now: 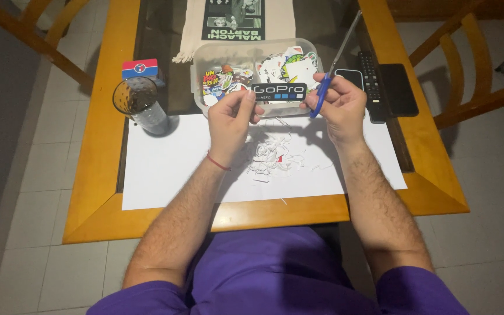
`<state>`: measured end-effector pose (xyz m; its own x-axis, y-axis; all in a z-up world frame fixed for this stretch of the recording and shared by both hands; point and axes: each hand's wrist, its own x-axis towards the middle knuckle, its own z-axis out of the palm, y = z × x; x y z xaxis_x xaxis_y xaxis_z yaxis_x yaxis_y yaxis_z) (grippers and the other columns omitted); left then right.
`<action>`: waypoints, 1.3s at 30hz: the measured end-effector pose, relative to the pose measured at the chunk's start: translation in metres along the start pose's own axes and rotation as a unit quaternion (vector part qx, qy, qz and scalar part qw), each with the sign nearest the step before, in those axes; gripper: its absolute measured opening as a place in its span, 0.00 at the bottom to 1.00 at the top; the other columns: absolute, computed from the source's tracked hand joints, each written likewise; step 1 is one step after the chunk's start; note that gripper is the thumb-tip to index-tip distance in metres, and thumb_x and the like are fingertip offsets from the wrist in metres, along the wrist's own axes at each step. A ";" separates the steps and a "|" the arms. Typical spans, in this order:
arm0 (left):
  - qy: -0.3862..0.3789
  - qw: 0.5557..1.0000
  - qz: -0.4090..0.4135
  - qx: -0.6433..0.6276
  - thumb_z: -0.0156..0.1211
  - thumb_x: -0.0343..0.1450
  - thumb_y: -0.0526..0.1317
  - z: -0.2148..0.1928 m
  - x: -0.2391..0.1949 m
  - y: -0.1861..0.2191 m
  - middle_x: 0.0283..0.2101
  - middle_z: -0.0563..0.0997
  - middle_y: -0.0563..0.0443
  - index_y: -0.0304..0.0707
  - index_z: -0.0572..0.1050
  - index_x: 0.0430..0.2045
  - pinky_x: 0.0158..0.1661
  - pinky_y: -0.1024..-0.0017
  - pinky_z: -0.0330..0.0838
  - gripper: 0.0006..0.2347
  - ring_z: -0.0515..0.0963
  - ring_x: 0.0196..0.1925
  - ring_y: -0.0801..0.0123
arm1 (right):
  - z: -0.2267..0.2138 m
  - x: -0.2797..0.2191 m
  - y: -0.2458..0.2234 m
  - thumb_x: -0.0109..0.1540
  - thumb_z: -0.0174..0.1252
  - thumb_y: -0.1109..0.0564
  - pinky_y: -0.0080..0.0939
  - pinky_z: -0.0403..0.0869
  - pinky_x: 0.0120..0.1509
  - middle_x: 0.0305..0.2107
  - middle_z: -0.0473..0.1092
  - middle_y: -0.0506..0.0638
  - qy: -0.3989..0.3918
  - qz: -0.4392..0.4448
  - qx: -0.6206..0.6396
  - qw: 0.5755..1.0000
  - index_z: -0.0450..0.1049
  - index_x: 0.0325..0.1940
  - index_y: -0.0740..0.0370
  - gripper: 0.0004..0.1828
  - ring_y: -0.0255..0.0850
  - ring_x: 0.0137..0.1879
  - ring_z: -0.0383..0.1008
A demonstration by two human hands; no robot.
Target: Trimming the white borders off printed stickers using a pair of scissors at a table.
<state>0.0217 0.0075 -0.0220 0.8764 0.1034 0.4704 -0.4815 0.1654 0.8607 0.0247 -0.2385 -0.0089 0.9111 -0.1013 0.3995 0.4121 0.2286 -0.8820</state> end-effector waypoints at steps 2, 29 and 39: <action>0.000 1.000 0.001 -0.001 0.63 0.83 0.37 -0.001 -0.001 -0.003 0.26 0.88 0.43 0.32 0.87 0.39 0.30 0.75 0.85 0.09 0.87 0.26 0.72 | 0.001 0.000 -0.002 0.61 0.80 0.69 0.39 0.89 0.47 0.33 0.82 0.64 -0.002 -0.004 -0.004 1.000 0.79 0.63 0.75 0.28 0.48 0.40 0.90; -0.070 0.992 -0.069 -0.073 0.82 0.72 0.36 0.010 -0.015 0.007 0.26 0.88 0.41 0.28 0.87 0.36 0.30 0.73 0.85 0.09 0.89 0.27 0.69 | 0.025 -0.020 0.014 0.58 0.83 0.69 0.38 0.88 0.42 0.31 0.82 0.62 -0.019 0.001 0.002 1.000 0.80 0.62 0.75 0.30 0.44 0.37 0.88; 0.085 0.969 -0.077 -0.220 0.73 0.76 0.29 0.004 0.001 0.017 0.37 0.91 0.38 0.24 0.80 0.41 0.39 0.72 0.94 0.06 0.94 0.39 0.57 | 0.056 -0.050 0.035 0.58 0.81 0.54 0.39 0.86 0.47 0.37 0.82 0.63 -0.180 0.048 0.002 0.982 0.76 0.68 0.74 0.38 0.44 0.42 0.88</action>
<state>0.0145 0.0064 -0.0061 0.9419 0.1979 0.2712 -0.3354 0.5896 0.7348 -0.0069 -0.1710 -0.0459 0.8859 0.2703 0.3769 0.3229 0.2241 -0.9195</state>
